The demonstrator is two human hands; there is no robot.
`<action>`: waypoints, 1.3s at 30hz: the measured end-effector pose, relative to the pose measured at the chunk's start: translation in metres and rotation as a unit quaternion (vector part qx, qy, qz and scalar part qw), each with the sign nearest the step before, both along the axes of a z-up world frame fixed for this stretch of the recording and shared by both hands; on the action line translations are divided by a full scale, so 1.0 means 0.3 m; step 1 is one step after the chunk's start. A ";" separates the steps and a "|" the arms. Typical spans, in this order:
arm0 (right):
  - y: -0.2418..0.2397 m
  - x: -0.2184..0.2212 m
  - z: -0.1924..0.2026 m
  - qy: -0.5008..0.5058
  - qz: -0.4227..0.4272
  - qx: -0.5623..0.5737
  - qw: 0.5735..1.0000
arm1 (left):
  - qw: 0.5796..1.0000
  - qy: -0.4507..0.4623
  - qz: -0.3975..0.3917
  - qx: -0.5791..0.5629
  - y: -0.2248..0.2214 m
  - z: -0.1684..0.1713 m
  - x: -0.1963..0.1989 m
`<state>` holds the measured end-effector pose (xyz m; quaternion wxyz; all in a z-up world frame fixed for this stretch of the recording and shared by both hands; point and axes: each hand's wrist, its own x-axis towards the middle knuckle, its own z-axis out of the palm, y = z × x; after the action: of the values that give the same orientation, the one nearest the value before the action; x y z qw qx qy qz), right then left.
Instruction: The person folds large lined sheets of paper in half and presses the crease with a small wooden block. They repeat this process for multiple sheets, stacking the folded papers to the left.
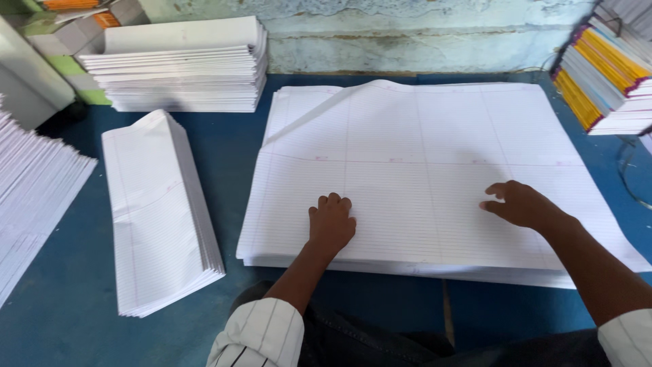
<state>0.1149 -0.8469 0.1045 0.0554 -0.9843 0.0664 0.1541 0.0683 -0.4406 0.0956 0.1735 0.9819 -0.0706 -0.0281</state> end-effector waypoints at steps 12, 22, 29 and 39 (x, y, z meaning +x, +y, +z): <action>-0.483 -0.123 -0.159 -0.052 -0.137 0.047 0.988 | 0.991 -0.034 -0.118 -0.045 -0.310 -0.039 -0.029; -0.728 -0.178 -0.246 -0.127 -0.244 0.095 0.957 | 0.979 -0.037 -0.196 -0.043 -0.577 -0.030 -0.079; -0.906 -0.209 -0.365 -0.139 -0.258 0.099 0.951 | 0.968 -0.026 -0.243 -0.050 -0.719 -0.015 -0.127; -0.822 -0.243 -0.253 -0.064 -0.414 0.075 0.905 | 0.953 -0.073 -0.292 -0.047 -0.835 -0.048 -0.181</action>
<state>0.0420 -1.0935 0.0287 0.1923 -0.8688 0.4527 0.0580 0.0139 -0.6910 0.0812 0.1977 0.9087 -0.3677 -0.0026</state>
